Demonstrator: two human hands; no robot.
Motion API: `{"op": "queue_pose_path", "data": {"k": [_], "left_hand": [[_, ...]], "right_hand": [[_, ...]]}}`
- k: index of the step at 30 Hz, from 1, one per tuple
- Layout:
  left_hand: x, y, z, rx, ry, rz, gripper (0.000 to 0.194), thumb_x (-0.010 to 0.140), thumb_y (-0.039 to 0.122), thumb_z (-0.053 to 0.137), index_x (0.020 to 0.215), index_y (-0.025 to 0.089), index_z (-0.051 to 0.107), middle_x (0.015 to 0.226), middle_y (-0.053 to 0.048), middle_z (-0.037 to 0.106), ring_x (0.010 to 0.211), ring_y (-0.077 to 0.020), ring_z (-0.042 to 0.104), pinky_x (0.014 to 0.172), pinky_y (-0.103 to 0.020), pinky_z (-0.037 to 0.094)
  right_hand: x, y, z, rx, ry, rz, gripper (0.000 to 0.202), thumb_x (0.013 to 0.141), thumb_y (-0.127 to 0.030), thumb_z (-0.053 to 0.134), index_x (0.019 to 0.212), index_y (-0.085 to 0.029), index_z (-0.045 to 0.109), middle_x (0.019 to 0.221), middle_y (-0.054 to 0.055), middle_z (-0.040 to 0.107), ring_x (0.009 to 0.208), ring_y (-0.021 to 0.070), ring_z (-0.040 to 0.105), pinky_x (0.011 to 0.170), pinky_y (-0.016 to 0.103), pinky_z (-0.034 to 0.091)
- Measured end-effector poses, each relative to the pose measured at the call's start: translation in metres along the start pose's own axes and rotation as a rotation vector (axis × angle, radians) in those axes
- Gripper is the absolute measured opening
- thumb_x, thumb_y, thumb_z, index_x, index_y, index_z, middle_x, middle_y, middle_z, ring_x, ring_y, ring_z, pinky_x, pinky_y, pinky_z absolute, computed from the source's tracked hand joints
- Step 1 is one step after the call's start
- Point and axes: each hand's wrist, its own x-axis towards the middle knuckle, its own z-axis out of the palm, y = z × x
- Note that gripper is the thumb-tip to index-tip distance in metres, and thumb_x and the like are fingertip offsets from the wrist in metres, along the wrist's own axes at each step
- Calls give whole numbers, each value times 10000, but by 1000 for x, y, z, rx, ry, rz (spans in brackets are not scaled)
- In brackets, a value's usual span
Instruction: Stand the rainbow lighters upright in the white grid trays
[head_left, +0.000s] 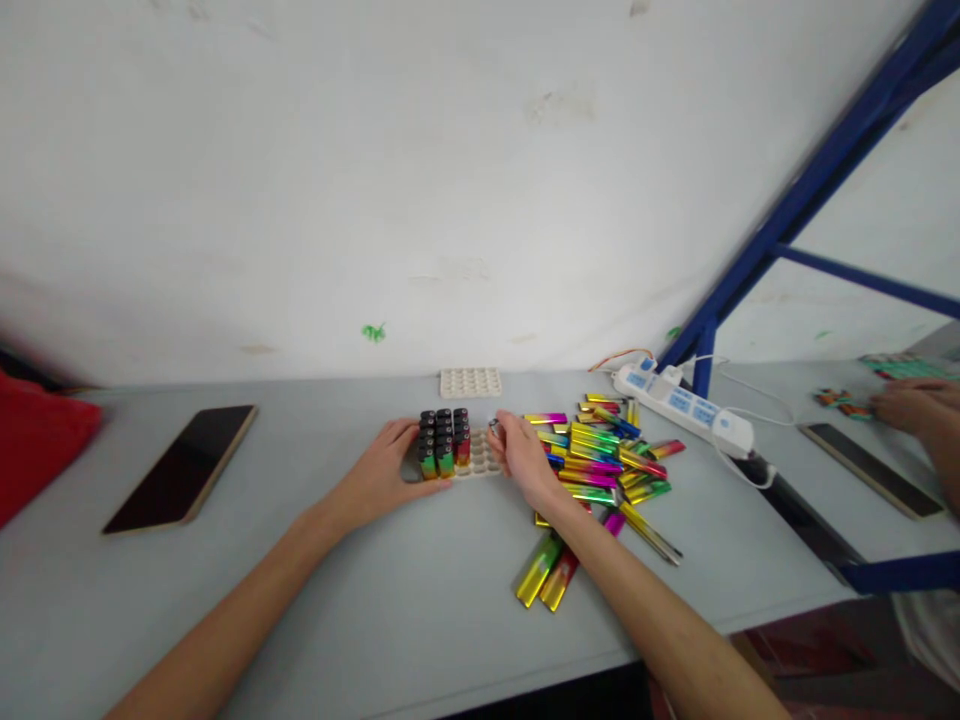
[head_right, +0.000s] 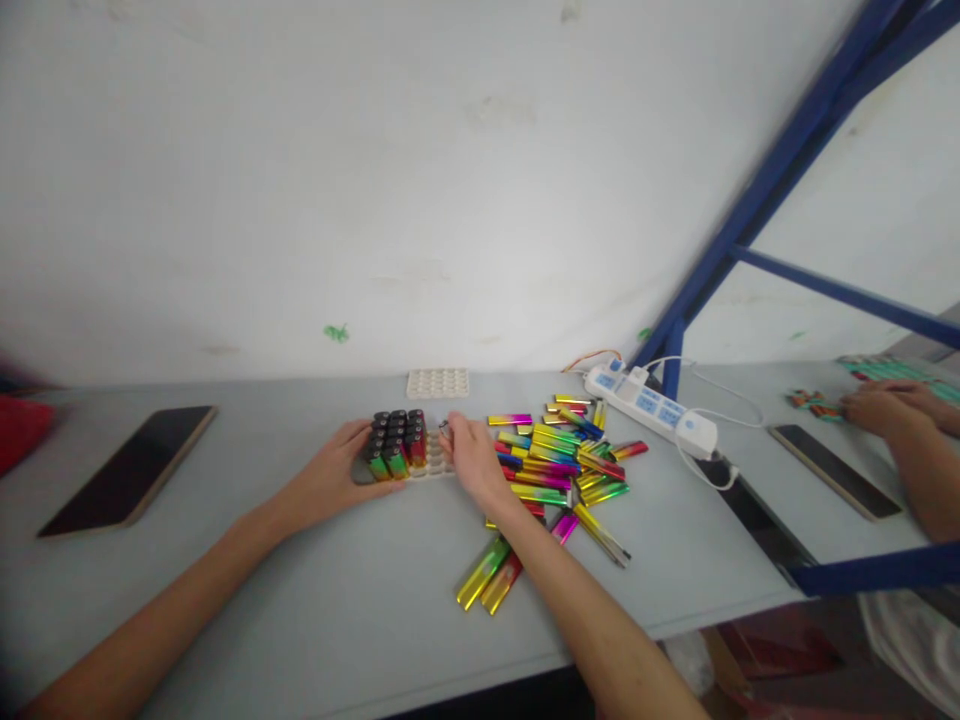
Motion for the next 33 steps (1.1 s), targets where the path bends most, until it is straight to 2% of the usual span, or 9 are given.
{"op": "queue_pose_path", "data": {"k": [5, 9, 11, 14, 16, 20, 25, 30, 33], "left_hand": [[0, 2, -1, 5, -2, 5, 809, 885, 821, 964, 1429, 240, 818, 1519, -178, 835, 1488, -466, 766, 1360, -668, 610], [1, 0, -1, 2, -2, 2, 830, 869, 820, 979, 1440, 241, 818, 1530, -181, 833, 1492, -463, 767, 1353, -667, 616], [1, -1, 0, 5, 1, 5, 840, 868, 817, 983, 1448, 233, 813, 1527, -187, 832, 1486, -463, 769, 1347, -673, 620], [0, -1, 1, 3, 12, 14, 828, 875, 788, 993, 1468, 242, 806, 1522, -175, 835, 1477, -457, 773, 1340, -676, 623], [0, -1, 2, -2, 11, 22, 797, 879, 756, 1006, 1466, 253, 811, 1518, -165, 840, 1479, -453, 771, 1340, -669, 621], [-1, 0, 2, -15, 16, 31, 762, 876, 709, 1028, 1454, 260, 820, 1511, -159, 838, 1482, -443, 763, 1338, -652, 619], [-2, 3, 2, -31, 5, 33, 747, 898, 734, 1008, 1452, 268, 824, 1524, -160, 828, 1480, -435, 757, 1342, -624, 618], [-1, 5, 2, -34, 6, 30, 723, 897, 724, 1006, 1433, 271, 831, 1523, -159, 828, 1475, -435, 755, 1341, -618, 616], [-1, 3, 3, -29, 7, 29, 721, 898, 728, 1002, 1428, 274, 825, 1526, -153, 826, 1473, -426, 755, 1337, -607, 617]], "right_hand": [[1, 2, 0, -29, -32, 1, 851, 1038, -1056, 435, 624, -313, 444, 538, -69, 340, 525, 149, 325, 544, 334, 272], [-4, -6, -6, -112, -42, -112, 926, 1076, -1089, 322, 763, -272, 624, 612, -59, 398, 582, 176, 397, 597, 337, 324], [-8, -10, -12, -256, -39, -241, 883, 1162, -996, 303, 867, -259, 690, 685, -33, 498, 665, 202, 501, 671, 339, 401], [-13, -12, -22, -491, -96, -423, 680, 1273, -785, 384, 971, -264, 699, 822, 5, 641, 816, 229, 625, 820, 348, 495], [-14, -11, -26, -594, -129, -524, 538, 1298, -664, 478, 1024, -261, 707, 940, 36, 719, 918, 241, 677, 907, 357, 539], [-13, -9, -31, -692, -71, -705, 383, 1293, -525, 611, 1108, -238, 786, 1121, 107, 793, 1115, 281, 737, 1031, 394, 593], [-14, -11, -39, -710, -210, -710, 284, 1268, -459, 725, 1187, -221, 857, 978, 62, 850, 878, 231, 794, 858, 329, 615], [-15, -6, -39, -692, -292, -709, 238, 1221, -450, 818, 1258, -225, 888, 1176, 108, 942, 999, 249, 885, 938, 341, 674], [-15, -6, -39, -692, -335, -694, 238, 1208, -446, 839, 1248, -217, 889, 1176, 109, 945, 1022, 252, 897, 943, 336, 677]]}}
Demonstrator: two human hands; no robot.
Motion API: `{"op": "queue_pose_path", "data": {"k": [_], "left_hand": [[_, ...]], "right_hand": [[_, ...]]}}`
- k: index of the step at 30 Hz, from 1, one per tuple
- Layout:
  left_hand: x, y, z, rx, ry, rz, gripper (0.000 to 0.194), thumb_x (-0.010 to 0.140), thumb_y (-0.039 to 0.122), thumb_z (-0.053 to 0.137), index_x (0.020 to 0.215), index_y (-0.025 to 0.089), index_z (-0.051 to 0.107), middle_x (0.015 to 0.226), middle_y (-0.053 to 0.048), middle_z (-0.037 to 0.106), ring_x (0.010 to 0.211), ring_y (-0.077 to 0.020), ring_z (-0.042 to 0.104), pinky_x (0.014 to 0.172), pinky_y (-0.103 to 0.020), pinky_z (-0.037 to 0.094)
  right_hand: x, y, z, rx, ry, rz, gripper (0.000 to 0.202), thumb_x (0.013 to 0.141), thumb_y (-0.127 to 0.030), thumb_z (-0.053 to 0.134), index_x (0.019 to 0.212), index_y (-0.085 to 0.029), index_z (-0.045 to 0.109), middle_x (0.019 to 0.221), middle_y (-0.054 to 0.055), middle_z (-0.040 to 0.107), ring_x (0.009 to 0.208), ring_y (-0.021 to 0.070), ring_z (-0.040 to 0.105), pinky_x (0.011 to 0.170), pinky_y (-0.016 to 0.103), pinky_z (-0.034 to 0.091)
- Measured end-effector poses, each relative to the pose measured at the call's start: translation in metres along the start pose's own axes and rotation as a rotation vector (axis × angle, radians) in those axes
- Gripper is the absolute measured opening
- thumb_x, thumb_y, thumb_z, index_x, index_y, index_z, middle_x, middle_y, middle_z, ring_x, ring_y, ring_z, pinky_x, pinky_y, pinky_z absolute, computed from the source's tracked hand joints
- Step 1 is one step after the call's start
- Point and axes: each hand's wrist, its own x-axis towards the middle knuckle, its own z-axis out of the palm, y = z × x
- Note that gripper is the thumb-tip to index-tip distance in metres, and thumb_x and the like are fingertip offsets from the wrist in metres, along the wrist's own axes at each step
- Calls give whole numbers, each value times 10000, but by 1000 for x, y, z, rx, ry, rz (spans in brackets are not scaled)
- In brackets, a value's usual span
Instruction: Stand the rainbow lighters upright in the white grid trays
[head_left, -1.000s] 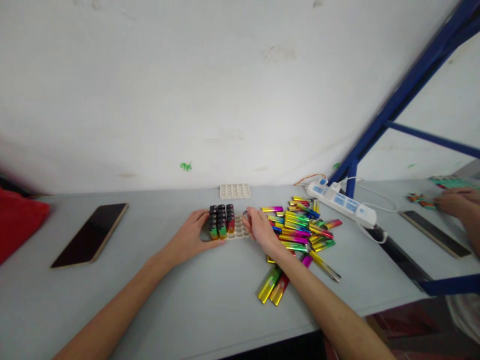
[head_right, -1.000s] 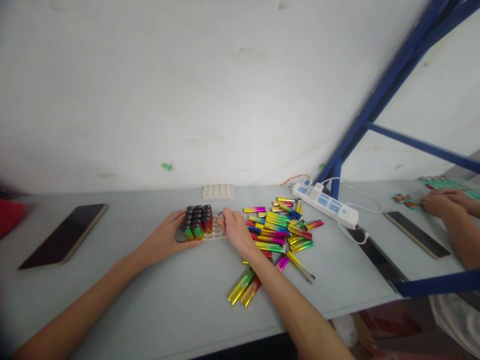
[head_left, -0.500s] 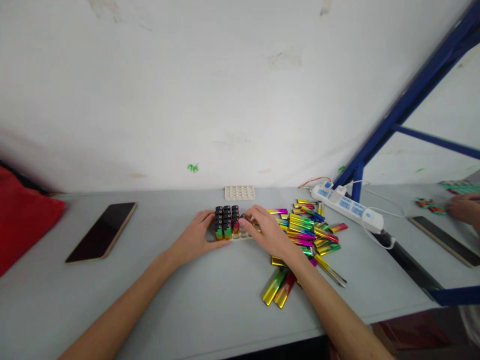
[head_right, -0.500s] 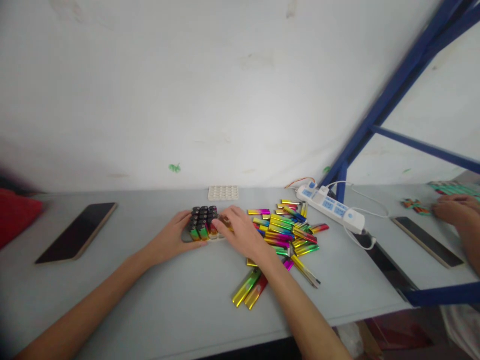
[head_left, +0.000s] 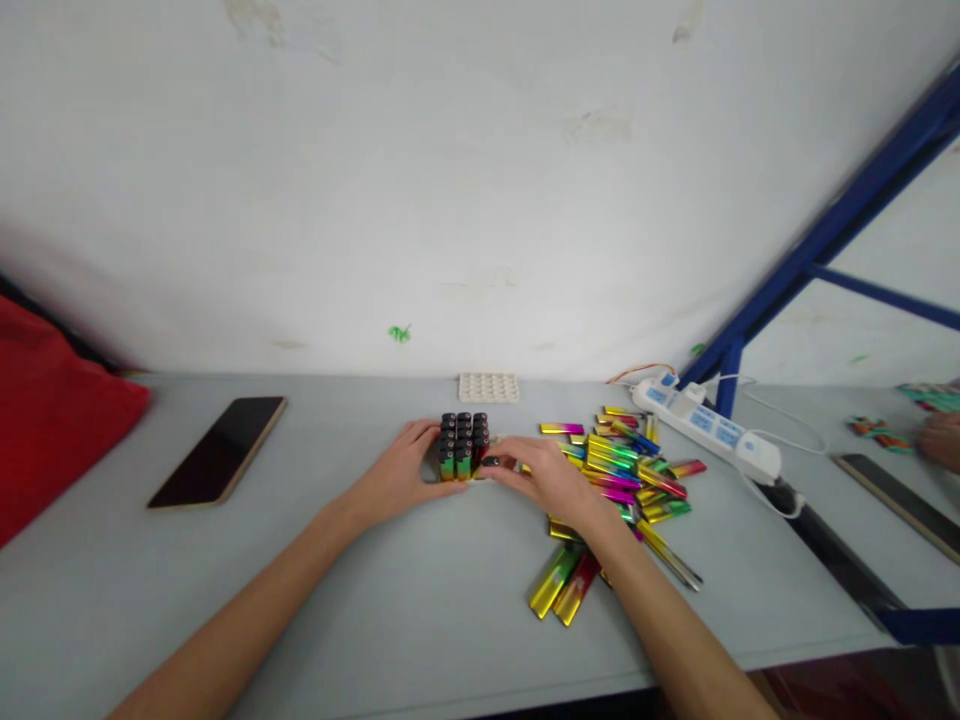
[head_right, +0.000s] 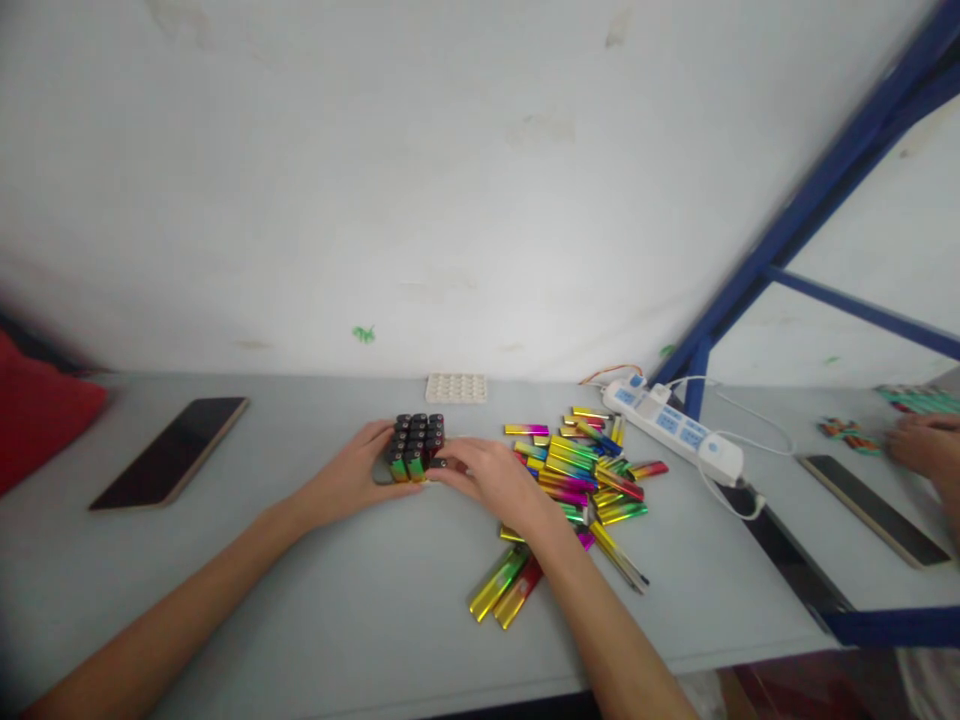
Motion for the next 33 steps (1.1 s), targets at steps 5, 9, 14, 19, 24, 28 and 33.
{"op": "queue_pose_path", "data": {"k": [5, 9, 14, 19, 24, 28, 33], "left_hand": [[0, -4, 1, 4, 2, -4, 766, 887, 764, 989, 1445, 271, 811, 1526, -159, 829, 1466, -446, 763, 1330, -634, 624], [0, -7, 0, 5, 2, -7, 790, 892, 824, 958, 1448, 283, 812, 1523, -153, 836, 1477, -455, 766, 1339, -643, 623], [2, -14, 3, 25, 31, -8, 810, 859, 868, 951, 1405, 284, 820, 1506, -161, 842, 1444, -463, 792, 1322, -670, 645], [3, -17, 6, 19, 46, 1, 785, 859, 827, 965, 1385, 261, 822, 1487, -194, 845, 1427, -488, 801, 1305, -705, 659], [4, -14, 6, 15, 37, 11, 779, 878, 844, 937, 1367, 251, 810, 1475, -193, 847, 1403, -481, 811, 1287, -703, 673], [5, -16, 8, 13, 60, 20, 708, 855, 829, 959, 1306, 303, 813, 1462, -159, 855, 1394, -473, 815, 1281, -670, 684], [5, -18, 10, 9, 63, 19, 737, 858, 834, 949, 1323, 280, 814, 1463, -146, 859, 1386, -472, 817, 1279, -680, 682]], "right_hand": [[8, -6, 0, -77, -47, 37, 311, 1231, -509, 791, 1183, -222, 901, 1104, 108, 932, 995, 253, 868, 934, 341, 626], [13, -11, 3, -174, -7, 230, 569, 1162, -722, 809, 875, -231, 819, 844, 73, 838, 782, 226, 739, 815, 334, 520], [-5, 29, -42, -152, 169, 369, 606, 1229, -745, 655, 936, -237, 808, 795, 28, 795, 740, 209, 675, 804, 325, 510], [-46, 99, -127, -439, 343, 581, 387, 1177, -517, 692, 1199, -191, 900, 1133, 187, 912, 1077, 346, 839, 1068, 486, 648], [-86, 128, -141, -515, 225, 618, 453, 1135, -552, 752, 1373, -190, 886, 1454, 259, 875, 1463, 449, 778, 1348, 647, 549], [-108, 135, -116, -514, 101, 542, 472, 1206, -467, 592, 1530, -224, 834, 1659, 220, 801, 1649, 397, 688, 1457, 652, 462], [-99, 128, -105, -423, 166, 503, 381, 1175, -367, 609, 1392, -199, 874, 1525, 245, 856, 1460, 379, 813, 1330, 607, 599]]}}
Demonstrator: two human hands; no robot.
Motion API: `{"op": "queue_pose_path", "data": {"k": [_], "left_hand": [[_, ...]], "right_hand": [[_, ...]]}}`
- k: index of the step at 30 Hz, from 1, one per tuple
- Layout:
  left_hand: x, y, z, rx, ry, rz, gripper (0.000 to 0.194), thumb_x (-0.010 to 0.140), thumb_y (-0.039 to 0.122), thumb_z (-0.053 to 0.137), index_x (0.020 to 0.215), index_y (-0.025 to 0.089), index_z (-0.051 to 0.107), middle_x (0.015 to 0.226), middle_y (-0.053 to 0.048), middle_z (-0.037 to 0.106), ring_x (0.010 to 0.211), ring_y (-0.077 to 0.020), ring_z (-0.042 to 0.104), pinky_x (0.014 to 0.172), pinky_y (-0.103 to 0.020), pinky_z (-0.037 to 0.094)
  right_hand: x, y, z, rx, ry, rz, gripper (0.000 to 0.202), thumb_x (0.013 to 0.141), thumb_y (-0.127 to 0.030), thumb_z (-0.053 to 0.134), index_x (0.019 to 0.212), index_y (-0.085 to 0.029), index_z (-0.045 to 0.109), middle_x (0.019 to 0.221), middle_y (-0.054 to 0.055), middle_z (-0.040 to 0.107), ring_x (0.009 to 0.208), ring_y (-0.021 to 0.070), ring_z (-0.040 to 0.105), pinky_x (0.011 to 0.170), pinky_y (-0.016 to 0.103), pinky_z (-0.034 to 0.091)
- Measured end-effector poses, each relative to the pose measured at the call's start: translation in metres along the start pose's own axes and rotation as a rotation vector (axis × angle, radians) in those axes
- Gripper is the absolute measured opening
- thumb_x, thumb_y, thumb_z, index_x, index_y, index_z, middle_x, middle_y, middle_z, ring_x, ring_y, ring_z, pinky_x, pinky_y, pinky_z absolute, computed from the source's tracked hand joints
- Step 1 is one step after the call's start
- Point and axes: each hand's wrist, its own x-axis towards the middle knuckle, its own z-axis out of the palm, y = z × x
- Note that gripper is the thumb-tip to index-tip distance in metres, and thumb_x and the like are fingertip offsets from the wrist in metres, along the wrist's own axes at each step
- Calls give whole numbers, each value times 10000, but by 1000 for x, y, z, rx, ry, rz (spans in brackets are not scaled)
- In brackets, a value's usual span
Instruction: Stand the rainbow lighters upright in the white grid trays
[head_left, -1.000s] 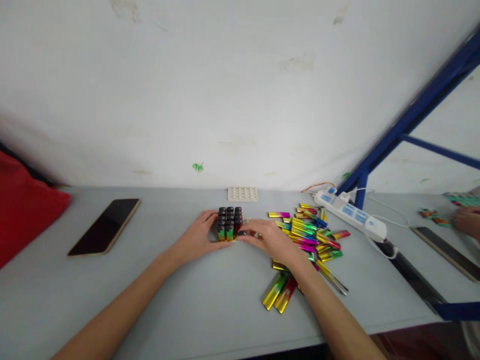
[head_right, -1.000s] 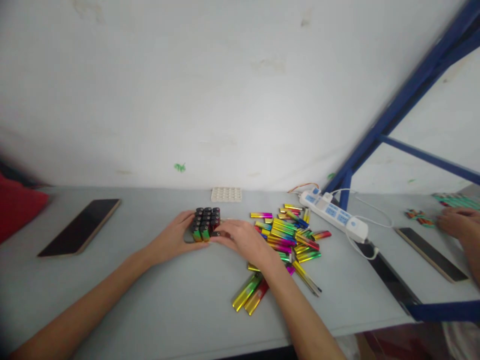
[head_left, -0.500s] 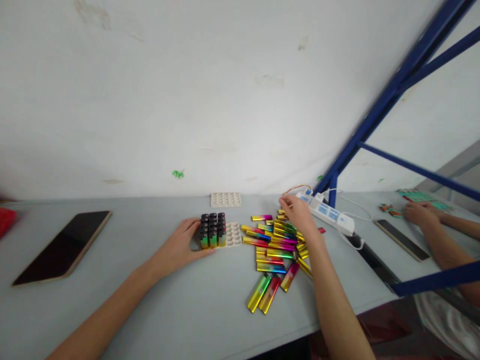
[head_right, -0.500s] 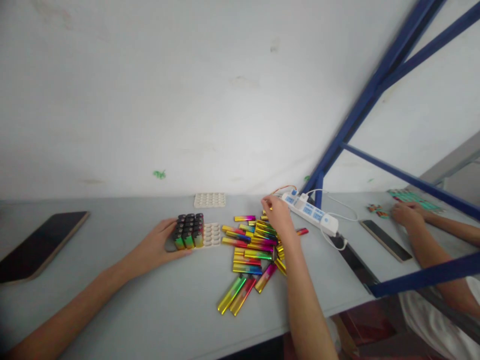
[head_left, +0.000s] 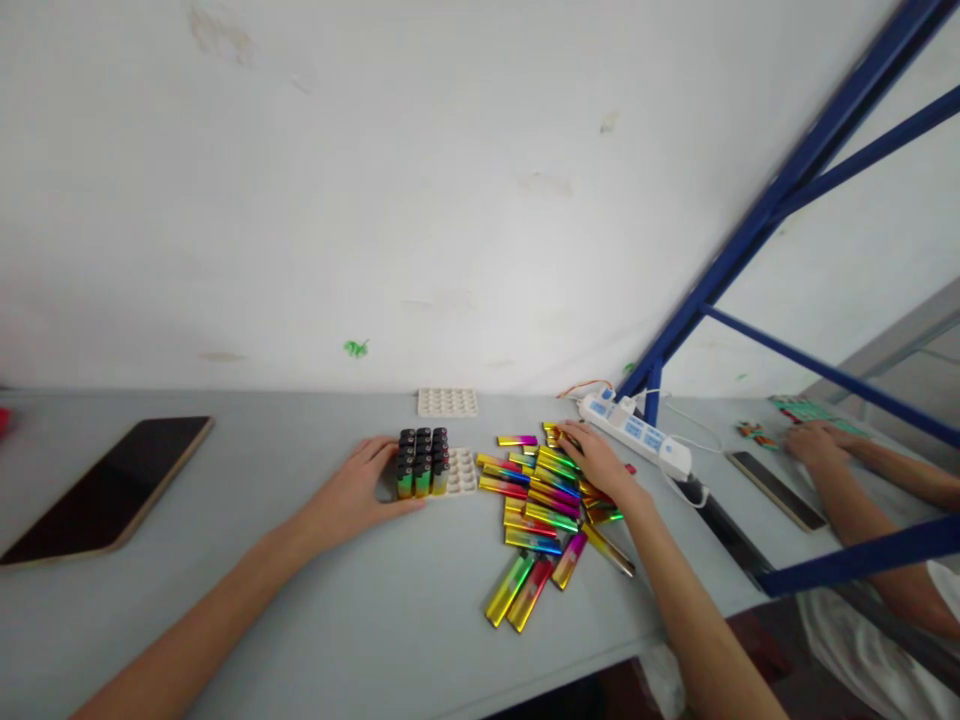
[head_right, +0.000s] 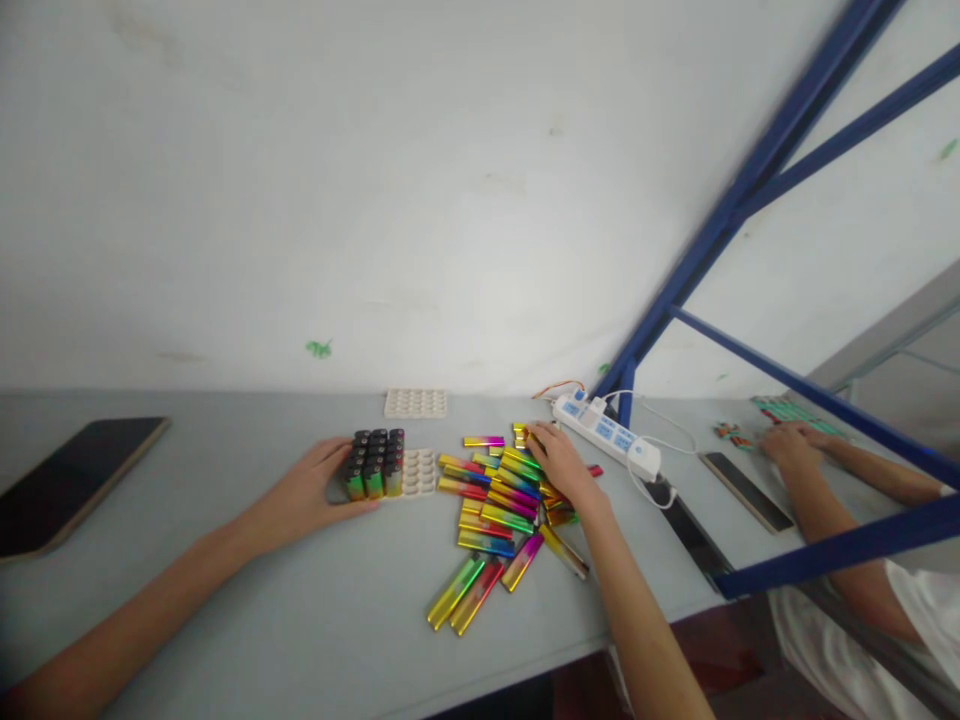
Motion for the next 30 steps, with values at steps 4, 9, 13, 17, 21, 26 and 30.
{"op": "queue_pose_path", "data": {"k": [4, 9, 13, 17, 21, 26, 30], "left_hand": [[1, 0, 0, -13, 3, 4, 721, 854, 820, 966, 1324, 290, 830, 1438, -161, 867, 1376, -462, 820, 1263, -663, 692], [1, 2, 0, -27, 6, 15, 739, 848, 805, 987, 1338, 273, 839, 1435, -169, 871, 1363, -453, 825, 1254, -659, 693], [0, 6, -3, -18, -14, -6, 747, 857, 798, 988, 1366, 272, 836, 1461, -176, 864, 1397, -454, 818, 1281, -644, 678], [-2, 7, -6, -12, -26, -19, 779, 865, 788, 982, 1409, 251, 828, 1522, -189, 851, 1442, -456, 803, 1313, -654, 653], [-3, 8, -6, -7, -25, -27, 763, 854, 758, 1004, 1421, 278, 832, 1520, -177, 855, 1455, -453, 796, 1325, -638, 642], [-4, 12, -7, -15, -37, -49, 767, 838, 749, 1023, 1419, 285, 834, 1519, -173, 847, 1458, -459, 787, 1326, -662, 640], [-5, 14, -9, -18, -32, -49, 785, 842, 761, 1019, 1430, 276, 832, 1536, -168, 840, 1477, -461, 778, 1351, -686, 625]], "right_hand": [[11, -17, -5, 57, 59, 35, 199, 1121, -353, 708, 1166, -219, 848, 1221, 183, 917, 1177, 354, 877, 1157, 553, 673], [22, -30, -16, 281, 166, 39, 396, 1114, -651, 682, 1173, -265, 751, 1145, 156, 906, 1083, 358, 875, 1054, 547, 685], [36, -61, -23, 692, 177, 124, 691, 972, -927, 756, 1220, -290, 656, 837, 1, 778, 688, 246, 722, 697, 389, 609], [47, -112, -10, 850, -24, 157, 723, 983, -936, 754, 1236, -259, 749, 667, -124, 472, 537, 139, 414, 533, 272, 342], [45, -152, 11, 889, -144, 109, 701, 1008, -889, 729, 1279, -246, 802, 784, -71, 587, 618, 141, 458, 564, 278, 384], [29, -166, 26, 798, -52, 113, 622, 954, -775, 855, 1282, -250, 796, 805, -55, 649, 633, 154, 488, 584, 287, 393], [24, -170, 33, 827, 24, 190, 660, 843, -880, 921, 924, -250, 739, 697, -56, 533, 664, 172, 451, 601, 303, 389]]}}
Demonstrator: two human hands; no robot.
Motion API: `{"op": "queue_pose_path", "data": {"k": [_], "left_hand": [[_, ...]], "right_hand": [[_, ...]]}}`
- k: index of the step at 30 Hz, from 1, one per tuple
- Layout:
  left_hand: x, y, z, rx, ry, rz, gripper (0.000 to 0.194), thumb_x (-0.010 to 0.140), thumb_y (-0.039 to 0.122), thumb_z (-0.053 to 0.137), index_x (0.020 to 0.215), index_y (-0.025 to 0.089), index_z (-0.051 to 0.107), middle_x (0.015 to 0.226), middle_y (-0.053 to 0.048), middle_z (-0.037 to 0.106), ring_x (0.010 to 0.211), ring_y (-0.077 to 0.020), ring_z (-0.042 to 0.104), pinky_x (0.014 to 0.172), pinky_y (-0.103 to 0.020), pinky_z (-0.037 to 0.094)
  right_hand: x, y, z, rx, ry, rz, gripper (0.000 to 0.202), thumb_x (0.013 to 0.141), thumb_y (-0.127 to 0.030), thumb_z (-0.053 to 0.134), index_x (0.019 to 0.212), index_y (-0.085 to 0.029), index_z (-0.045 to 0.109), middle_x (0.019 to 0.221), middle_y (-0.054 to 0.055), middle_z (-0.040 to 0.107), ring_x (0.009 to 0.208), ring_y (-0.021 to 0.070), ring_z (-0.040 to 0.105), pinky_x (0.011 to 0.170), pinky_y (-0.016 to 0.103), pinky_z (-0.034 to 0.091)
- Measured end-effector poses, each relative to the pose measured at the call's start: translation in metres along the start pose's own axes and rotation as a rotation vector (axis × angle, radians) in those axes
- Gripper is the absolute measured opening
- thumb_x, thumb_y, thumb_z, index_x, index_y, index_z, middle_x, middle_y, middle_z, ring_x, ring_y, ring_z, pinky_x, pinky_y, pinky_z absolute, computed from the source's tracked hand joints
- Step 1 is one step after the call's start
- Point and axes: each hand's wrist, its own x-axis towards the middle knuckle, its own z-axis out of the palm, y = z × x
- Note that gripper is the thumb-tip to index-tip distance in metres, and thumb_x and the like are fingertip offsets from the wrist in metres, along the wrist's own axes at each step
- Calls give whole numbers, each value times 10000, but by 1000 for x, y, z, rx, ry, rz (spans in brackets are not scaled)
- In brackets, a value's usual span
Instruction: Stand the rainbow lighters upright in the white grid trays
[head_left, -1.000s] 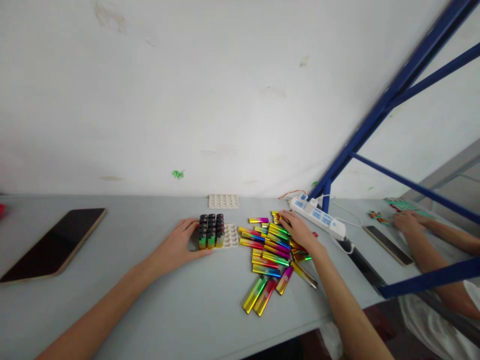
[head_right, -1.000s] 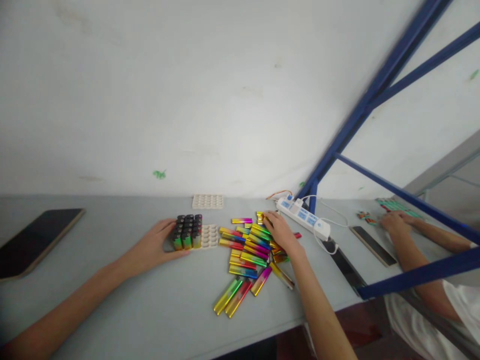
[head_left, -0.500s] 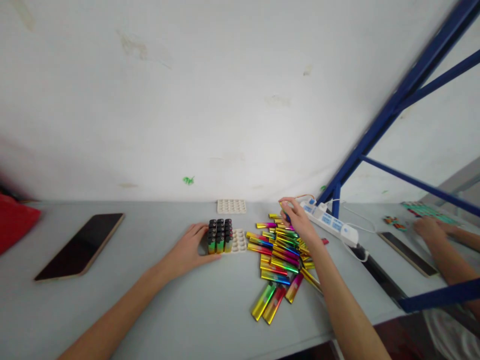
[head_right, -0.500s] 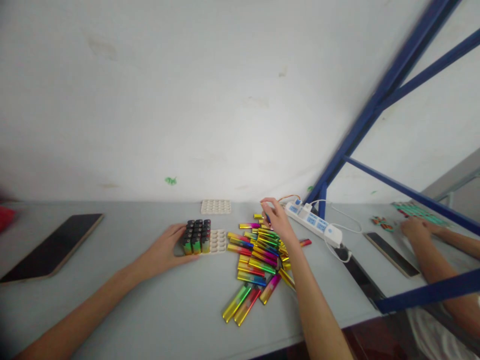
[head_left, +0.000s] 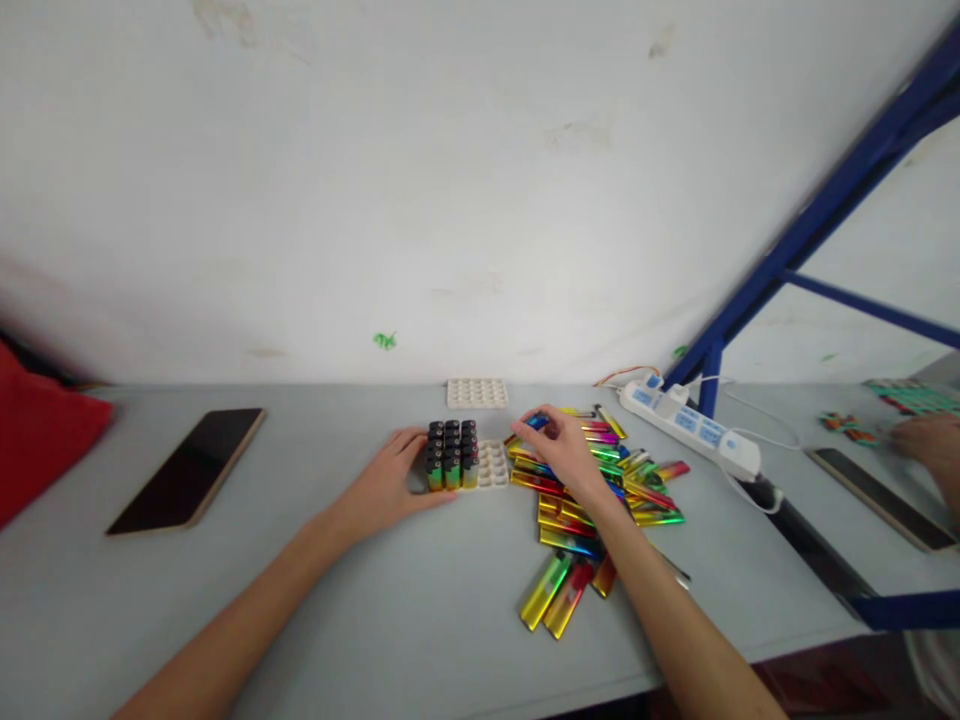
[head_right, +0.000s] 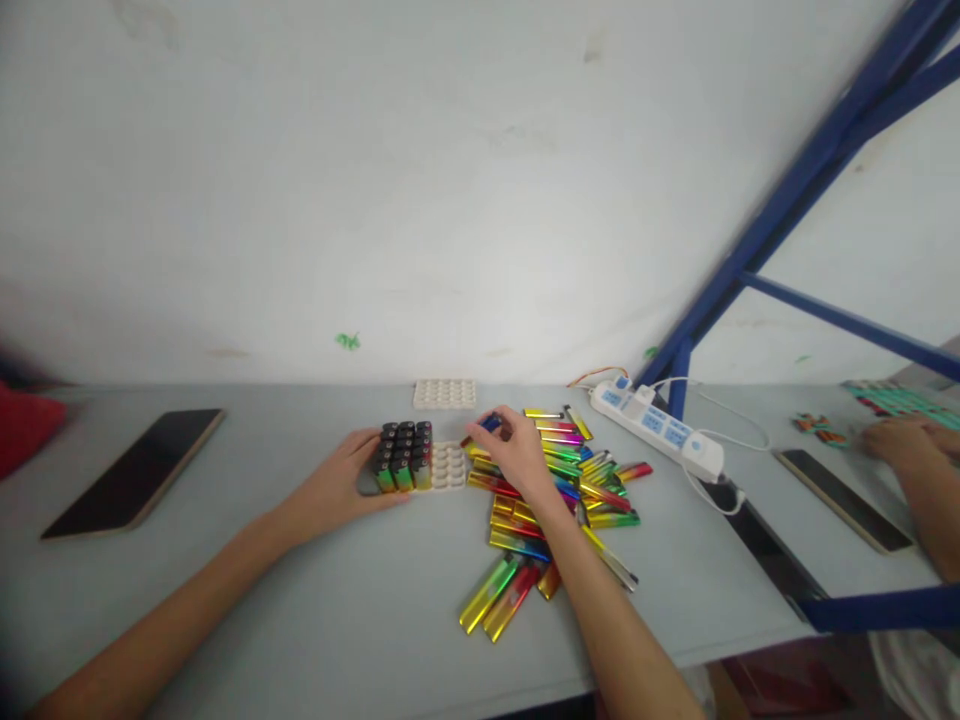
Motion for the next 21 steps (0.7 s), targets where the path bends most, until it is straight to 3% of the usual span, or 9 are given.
{"op": "queue_pose_path", "data": {"k": [3, 7, 10, 14, 17, 21], "left_hand": [[-1, 0, -1, 9, -5, -9, 812, 849, 783, 1010, 1447, 267, 822, 1552, -171, 833, 1490, -467, 773, 1357, -694, 616], [-1, 0, -3, 26, -18, -17, 824, 851, 802, 1002, 1448, 266, 815, 1553, -171, 826, 1496, -465, 769, 1353, -676, 621], [0, 2, -4, 27, -34, 1, 795, 872, 787, 999, 1441, 266, 809, 1510, -154, 839, 1473, -452, 778, 1341, -648, 635], [0, 2, -4, 34, -44, 8, 771, 907, 780, 974, 1433, 242, 807, 1515, -161, 836, 1472, -458, 770, 1344, -658, 626], [1, 1, -4, 30, -41, 3, 789, 879, 770, 994, 1438, 245, 810, 1529, -165, 832, 1502, -459, 756, 1364, -662, 608], [1, 0, -4, 22, -41, -3, 796, 866, 792, 993, 1426, 253, 824, 1531, -168, 835, 1500, -461, 762, 1363, -665, 609]], "right_hand": [[-3, -3, 6, 72, -68, -18, 752, 896, -995, 810, 861, -251, 713, 727, -31, 545, 719, 187, 484, 655, 316, 435], [-12, -12, 16, 166, -276, -48, 793, 1006, -1061, 624, 877, -280, 644, 792, -1, 625, 787, 217, 598, 773, 352, 566], [-18, -14, 26, 243, -364, 30, 779, 1000, -1087, 595, 939, -311, 569, 725, -57, 500, 664, 192, 497, 662, 334, 520], [-23, -8, 36, 121, -221, 10, 745, 1025, -1015, 623, 840, -307, 481, 721, -64, 407, 662, 169, 381, 608, 311, 347], [-24, -2, 39, -18, -127, -61, 693, 1064, -877, 617, 735, -292, 444, 706, -50, 399, 696, 165, 393, 652, 325, 307], [-23, 5, 40, -120, -51, -48, 554, 1039, -721, 548, 699, -297, 442, 675, -42, 406, 678, 168, 410, 654, 341, 280]]}}
